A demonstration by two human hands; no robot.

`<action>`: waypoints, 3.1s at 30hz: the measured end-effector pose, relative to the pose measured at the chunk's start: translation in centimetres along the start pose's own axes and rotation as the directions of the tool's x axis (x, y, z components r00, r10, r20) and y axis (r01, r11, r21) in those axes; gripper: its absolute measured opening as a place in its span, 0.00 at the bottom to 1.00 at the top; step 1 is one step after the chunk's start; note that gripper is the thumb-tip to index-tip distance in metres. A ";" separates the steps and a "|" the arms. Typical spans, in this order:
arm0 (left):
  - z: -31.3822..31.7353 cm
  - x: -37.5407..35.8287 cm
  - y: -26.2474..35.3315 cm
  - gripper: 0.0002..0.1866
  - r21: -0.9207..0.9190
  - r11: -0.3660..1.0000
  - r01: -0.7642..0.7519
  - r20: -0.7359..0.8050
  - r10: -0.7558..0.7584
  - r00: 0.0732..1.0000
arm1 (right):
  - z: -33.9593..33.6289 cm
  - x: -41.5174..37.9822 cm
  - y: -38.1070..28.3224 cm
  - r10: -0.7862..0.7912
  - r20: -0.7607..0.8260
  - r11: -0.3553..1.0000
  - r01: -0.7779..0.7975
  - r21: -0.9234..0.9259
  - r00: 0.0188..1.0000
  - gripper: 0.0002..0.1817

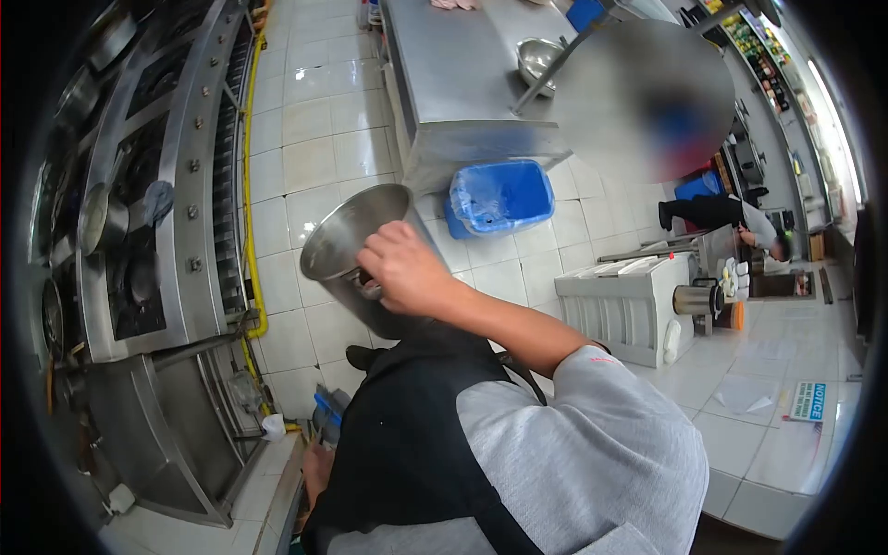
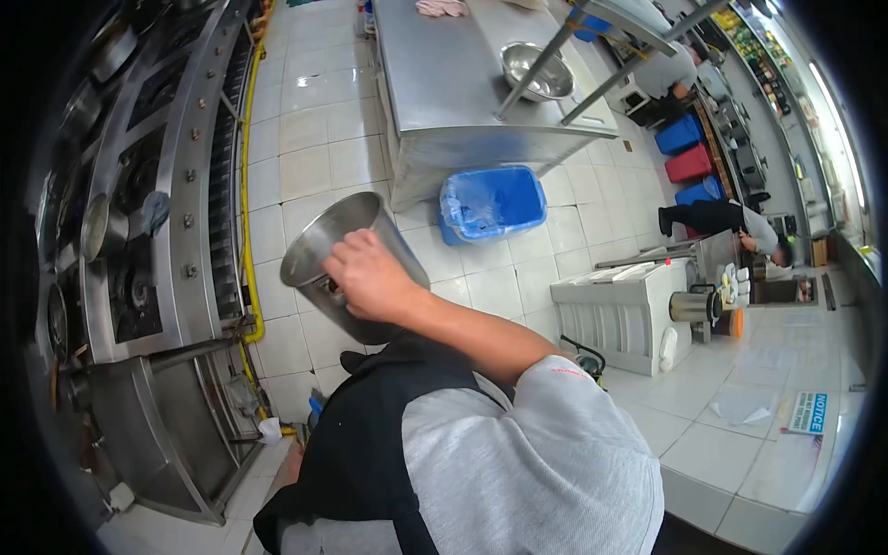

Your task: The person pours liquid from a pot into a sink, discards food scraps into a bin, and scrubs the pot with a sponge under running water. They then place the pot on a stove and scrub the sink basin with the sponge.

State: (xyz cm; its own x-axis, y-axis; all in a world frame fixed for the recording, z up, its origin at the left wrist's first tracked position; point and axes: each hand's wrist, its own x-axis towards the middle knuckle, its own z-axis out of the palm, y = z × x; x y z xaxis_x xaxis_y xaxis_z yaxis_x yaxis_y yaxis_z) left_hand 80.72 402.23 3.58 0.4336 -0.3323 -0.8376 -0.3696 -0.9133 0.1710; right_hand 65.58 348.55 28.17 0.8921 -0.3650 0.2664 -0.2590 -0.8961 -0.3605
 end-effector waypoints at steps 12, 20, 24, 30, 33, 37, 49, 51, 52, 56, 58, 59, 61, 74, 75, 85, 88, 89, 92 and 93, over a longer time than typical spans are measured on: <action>6.4 -4.6 11.8 0.14 -0.354 0.931 0.084 -0.001 -0.090 0.996 | 0.7 -14.3 25.3 0.499 -0.174 0.863 -0.471 0.179 0.849 0.18; -1.1 -9.2 35.7 0.18 -0.729 0.674 0.118 0.041 -0.130 0.991 | 5.7 -24.6 43.0 0.854 -0.140 0.507 -0.745 0.433 0.500 0.26; -2.8 -8.7 38.9 0.18 -0.602 0.780 0.174 0.024 -0.200 0.980 | 7.7 -27.6 47.9 0.957 0.030 0.215 -0.773 0.597 0.289 0.30; -2.6 -9.0 42.2 0.18 -0.575 0.792 0.204 0.033 -0.227 0.973 | 11.9 -32.4 52.7 0.980 0.162 -0.029 -0.713 0.701 0.120 0.31; -1.7 -8.9 40.4 0.16 -0.587 0.788 0.184 0.067 -0.179 0.982 | 12.3 -33.2 53.9 0.971 0.227 -0.122 -0.648 0.752 0.079 0.29; -1.3 -8.7 41.1 0.15 -0.528 0.826 0.198 0.098 -0.172 0.980 | 10.8 -33.8 55.0 0.953 0.299 -0.236 -0.492 0.838 0.053 0.27; -1.2 -7.3 44.2 0.16 -0.463 0.872 0.158 0.086 -0.134 0.987 | 11.3 -35.7 53.2 0.960 0.275 -0.225 -0.435 0.872 0.055 0.25; -1.4 -7.3 45.1 0.16 -0.418 0.896 0.149 0.088 -0.123 0.988 | 9.2 -34.4 51.4 0.955 0.279 -0.201 -0.480 0.854 0.098 0.24; -1.5 -7.3 45.2 0.16 -0.408 0.903 0.133 0.088 -0.106 0.990 | 8.9 -33.7 50.5 0.973 0.179 -0.072 -0.549 0.833 0.144 0.24; -1.7 -7.0 44.9 0.16 -0.445 0.894 0.055 0.049 -0.037 0.998 | 4.5 -29.0 45.4 0.928 -0.080 0.335 -0.718 0.610 0.365 0.22; -2.1 -7.5 46.3 0.15 -0.447 0.892 0.070 0.029 -0.064 0.998 | 4.0 -26.7 42.9 0.847 -0.112 0.504 -0.717 0.482 0.520 0.21; -2.0 -7.9 47.0 0.15 -0.502 0.863 0.061 0.003 -0.069 0.998 | 3.4 -25.5 41.4 0.779 -0.202 0.609 -0.641 0.467 0.593 0.21; -1.4 -8.3 46.8 0.14 -0.592 0.805 0.041 -0.037 -0.078 0.996 | 1.7 -23.5 39.1 0.630 -0.202 0.752 -0.525 0.399 0.750 0.20; 14.6 -8.8 24.5 0.16 -0.914 0.376 0.153 0.014 -0.348 0.937 | -6.2 -4.3 16.8 -0.445 -0.057 0.815 0.431 0.387 0.893 0.17; 15.9 -9.2 23.4 0.17 -0.944 0.269 0.191 0.076 -0.386 0.919 | -6.6 -2.6 14.0 -0.500 -0.061 0.784 0.482 0.392 0.864 0.18; 31.0 -8.5 14.2 0.21 -0.808 -0.578 0.114 0.465 -0.507 0.726 | -3.8 11.6 -14.3 -0.833 -0.144 0.423 0.784 0.455 0.534 0.20; 30.8 -7.2 13.1 0.25 -0.742 -0.670 0.039 0.463 -0.469 0.752 | -2.5 15.2 -21.4 -0.857 -0.196 0.338 0.808 0.483 0.476 0.20; 30.5 -6.7 12.6 0.26 -0.731 -0.682 0.016 0.445 -0.459 0.769 | -2.2 16.4 -23.5 -0.862 -0.212 0.315 0.813 0.490 0.461 0.20; 28.9 -5.4 11.7 0.25 -0.691 -0.721 -0.056 0.403 -0.449 0.798 | -1.6 20.1 -29.3 -0.863 -0.285 0.250 0.844 0.475 0.416 0.20; 27.8 -5.2 11.4 0.26 -0.671 -0.738 -0.073 0.400 -0.443 0.802 | -1.4 21.5 -31.2 -0.858 -0.321 0.226 0.857 0.464 0.400 0.19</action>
State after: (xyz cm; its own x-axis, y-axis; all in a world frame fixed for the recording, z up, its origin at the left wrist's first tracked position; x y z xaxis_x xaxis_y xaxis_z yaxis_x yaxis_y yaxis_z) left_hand 51.34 400.07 -4.52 0.1832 0.2321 -0.9553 0.7927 0.5398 0.2832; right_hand 92.30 368.28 46.33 0.4605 0.5420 0.7030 0.8774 -0.3979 -0.2681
